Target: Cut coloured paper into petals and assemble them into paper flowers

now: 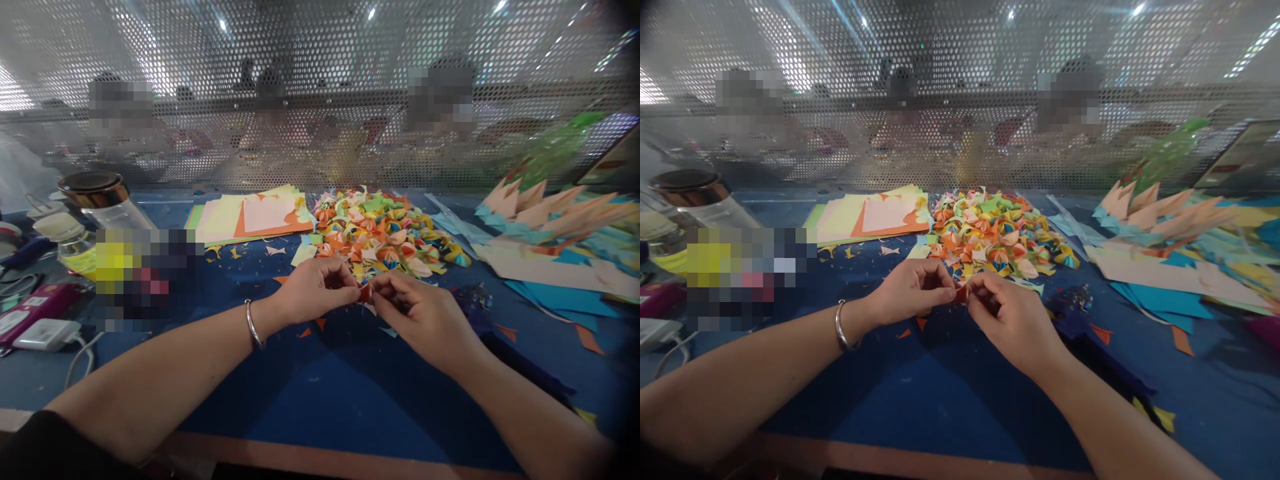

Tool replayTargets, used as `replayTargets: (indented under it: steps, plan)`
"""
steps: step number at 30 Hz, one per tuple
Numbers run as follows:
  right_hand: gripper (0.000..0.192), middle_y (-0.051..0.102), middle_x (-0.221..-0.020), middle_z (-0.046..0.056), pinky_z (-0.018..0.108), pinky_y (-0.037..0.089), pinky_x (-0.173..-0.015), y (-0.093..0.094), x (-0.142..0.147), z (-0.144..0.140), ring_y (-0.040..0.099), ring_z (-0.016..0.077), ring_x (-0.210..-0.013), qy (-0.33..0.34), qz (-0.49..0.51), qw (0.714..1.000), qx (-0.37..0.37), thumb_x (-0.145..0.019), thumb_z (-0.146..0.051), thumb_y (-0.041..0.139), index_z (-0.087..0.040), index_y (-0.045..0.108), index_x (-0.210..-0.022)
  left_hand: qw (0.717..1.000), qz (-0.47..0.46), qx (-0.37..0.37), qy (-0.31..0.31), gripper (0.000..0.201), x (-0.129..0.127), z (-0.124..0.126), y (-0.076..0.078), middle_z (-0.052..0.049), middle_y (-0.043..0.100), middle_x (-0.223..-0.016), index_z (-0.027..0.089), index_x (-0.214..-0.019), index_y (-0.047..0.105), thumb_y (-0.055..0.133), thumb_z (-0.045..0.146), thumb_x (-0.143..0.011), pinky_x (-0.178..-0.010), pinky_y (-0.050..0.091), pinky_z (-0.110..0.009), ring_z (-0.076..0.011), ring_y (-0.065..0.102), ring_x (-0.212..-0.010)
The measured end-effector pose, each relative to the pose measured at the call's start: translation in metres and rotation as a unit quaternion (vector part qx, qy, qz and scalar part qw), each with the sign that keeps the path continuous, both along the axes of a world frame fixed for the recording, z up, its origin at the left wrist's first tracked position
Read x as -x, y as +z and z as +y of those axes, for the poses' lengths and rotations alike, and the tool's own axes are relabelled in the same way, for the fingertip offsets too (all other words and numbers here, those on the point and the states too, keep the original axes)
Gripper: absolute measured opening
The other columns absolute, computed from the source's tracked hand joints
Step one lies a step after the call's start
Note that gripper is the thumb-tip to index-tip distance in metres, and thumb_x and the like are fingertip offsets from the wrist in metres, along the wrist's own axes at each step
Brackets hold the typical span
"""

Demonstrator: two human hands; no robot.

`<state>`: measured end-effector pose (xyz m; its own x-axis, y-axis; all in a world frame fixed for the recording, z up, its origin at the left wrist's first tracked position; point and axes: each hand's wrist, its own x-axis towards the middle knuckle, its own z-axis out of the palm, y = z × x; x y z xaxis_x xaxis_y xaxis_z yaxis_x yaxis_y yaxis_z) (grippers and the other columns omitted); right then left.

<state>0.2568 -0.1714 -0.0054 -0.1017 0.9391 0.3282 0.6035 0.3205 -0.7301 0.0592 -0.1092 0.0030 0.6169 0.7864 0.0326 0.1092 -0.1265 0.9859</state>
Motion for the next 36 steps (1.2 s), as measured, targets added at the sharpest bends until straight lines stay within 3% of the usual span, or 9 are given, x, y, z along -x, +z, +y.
replayTargets:
  steps: [11, 17, 23, 30, 36]
  plan:
    - [0.018, 0.071, -0.071, 0.002, 0.025, 0.052, -0.054, -0.003, -0.001, -0.001, 0.066, 0.0159, -0.059, 0.009, 0.016, 1.000, 0.003, -0.095, -0.038, 0.062, -0.023, 0.069, -0.090, 0.986, -0.073, 0.146, -0.037, 0.023, 0.003, 0.005, 0.002, -0.001, 0.072, -0.071, 0.014, -0.075, 0.068, 0.087, 0.027, -0.076, -0.061, 0.052, -0.022, -0.0091, 0.065, -0.066]
    - [0.018, 0.074, -0.072, 0.004, 0.025, 0.051, -0.053, -0.002, -0.002, -0.002, 0.066, 0.0161, -0.059, 0.014, 0.023, 1.000, 0.003, -0.094, -0.037, 0.061, -0.022, 0.069, -0.089, 0.979, -0.074, 0.182, -0.046, 0.020, 0.003, 0.009, 0.001, -0.002, 0.075, -0.077, 0.013, -0.077, 0.074, 0.089, 0.025, -0.075, -0.070, 0.056, -0.022, -0.0074, 0.068, -0.067]
    - [0.017, 0.074, -0.073, 0.004, 0.026, 0.053, -0.054, -0.003, -0.002, 0.000, 0.067, 0.0162, -0.060, 0.007, 0.025, 1.000, 0.007, -0.094, -0.037, 0.061, -0.023, 0.069, -0.090, 0.988, -0.066, 0.140, -0.030, 0.018, 0.004, 0.009, 0.000, -0.001, 0.073, -0.074, 0.016, -0.076, 0.070, 0.084, 0.025, -0.079, -0.070, 0.057, -0.024, -0.0096, 0.068, -0.071]
    - [0.018, 0.074, -0.074, 0.003, 0.027, 0.054, -0.057, -0.008, -0.004, 0.003, 0.068, 0.0170, -0.063, 0.009, 0.004, 1.000, 0.006, -0.094, -0.039, 0.061, -0.023, 0.069, -0.091, 0.998, -0.054, 0.016, -0.009, 0.022, 0.002, 0.009, -0.007, -0.002, 0.073, -0.082, 0.016, -0.085, 0.067, 0.084, 0.025, -0.075, -0.078, 0.057, -0.028, -0.0108, 0.070, -0.075]
    - [0.014, 0.072, -0.070, 0.002, 0.027, 0.050, -0.055, -0.005, -0.001, 0.002, 0.065, 0.0161, -0.058, 0.013, -0.031, 0.999, -0.003, -0.094, -0.035, 0.060, -0.024, 0.068, -0.090, 0.998, -0.004, -0.063, -0.003, 0.018, 0.001, 0.004, -0.008, -0.003, 0.073, -0.083, 0.017, -0.085, 0.067, 0.078, 0.027, -0.076, -0.075, 0.055, -0.028, -0.0117, 0.067, -0.075]
